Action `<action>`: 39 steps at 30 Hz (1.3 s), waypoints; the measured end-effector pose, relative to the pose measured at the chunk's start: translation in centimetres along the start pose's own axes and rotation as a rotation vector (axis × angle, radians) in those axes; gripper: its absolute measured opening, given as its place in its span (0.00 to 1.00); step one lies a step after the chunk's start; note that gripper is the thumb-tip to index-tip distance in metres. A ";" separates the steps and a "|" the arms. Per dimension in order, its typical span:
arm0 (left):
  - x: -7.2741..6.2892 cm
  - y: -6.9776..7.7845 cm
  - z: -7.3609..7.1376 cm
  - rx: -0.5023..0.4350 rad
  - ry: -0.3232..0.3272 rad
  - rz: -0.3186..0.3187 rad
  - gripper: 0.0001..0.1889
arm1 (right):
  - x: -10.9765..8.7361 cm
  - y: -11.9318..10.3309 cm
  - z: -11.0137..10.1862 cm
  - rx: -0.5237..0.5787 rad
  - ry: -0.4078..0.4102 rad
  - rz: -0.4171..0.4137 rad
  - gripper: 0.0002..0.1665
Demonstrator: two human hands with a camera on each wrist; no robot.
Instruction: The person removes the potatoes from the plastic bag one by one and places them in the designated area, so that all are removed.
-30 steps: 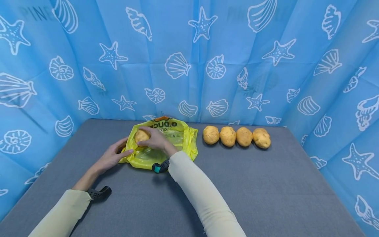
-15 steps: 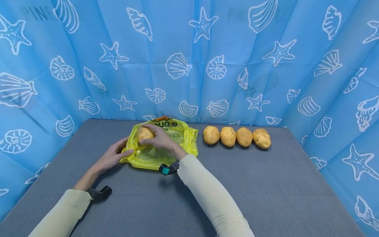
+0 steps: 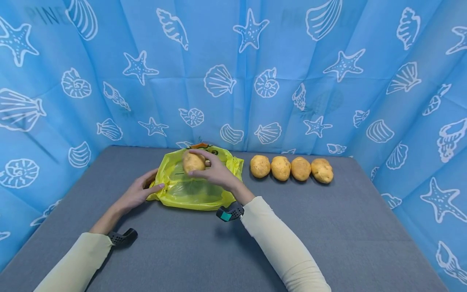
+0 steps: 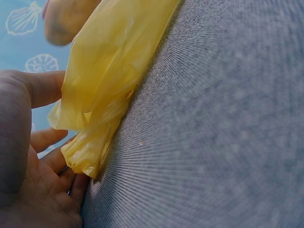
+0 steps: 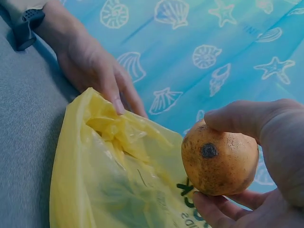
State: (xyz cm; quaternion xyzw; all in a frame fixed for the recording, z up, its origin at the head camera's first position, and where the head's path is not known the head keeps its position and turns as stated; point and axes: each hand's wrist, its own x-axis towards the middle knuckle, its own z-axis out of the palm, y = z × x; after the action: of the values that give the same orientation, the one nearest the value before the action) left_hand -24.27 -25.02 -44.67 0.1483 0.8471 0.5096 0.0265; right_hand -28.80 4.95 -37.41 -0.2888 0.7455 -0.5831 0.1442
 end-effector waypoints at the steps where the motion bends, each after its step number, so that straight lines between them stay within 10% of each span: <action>1: 0.0 0.0 0.0 0.000 0.000 0.002 0.37 | -0.3 0.0 -0.3 0.004 0.006 0.000 0.39; 39: 0.0 0.1 0.1 0.000 0.003 0.000 0.36 | -15.0 0.8 -13.1 -0.112 0.329 0.003 0.39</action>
State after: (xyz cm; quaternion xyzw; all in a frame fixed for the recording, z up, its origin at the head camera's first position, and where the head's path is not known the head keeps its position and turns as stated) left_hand -24.17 -24.90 -44.59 0.1476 0.8471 0.5098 0.0249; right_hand -24.34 24.36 -36.34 -0.1958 0.7910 -0.5796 0.0048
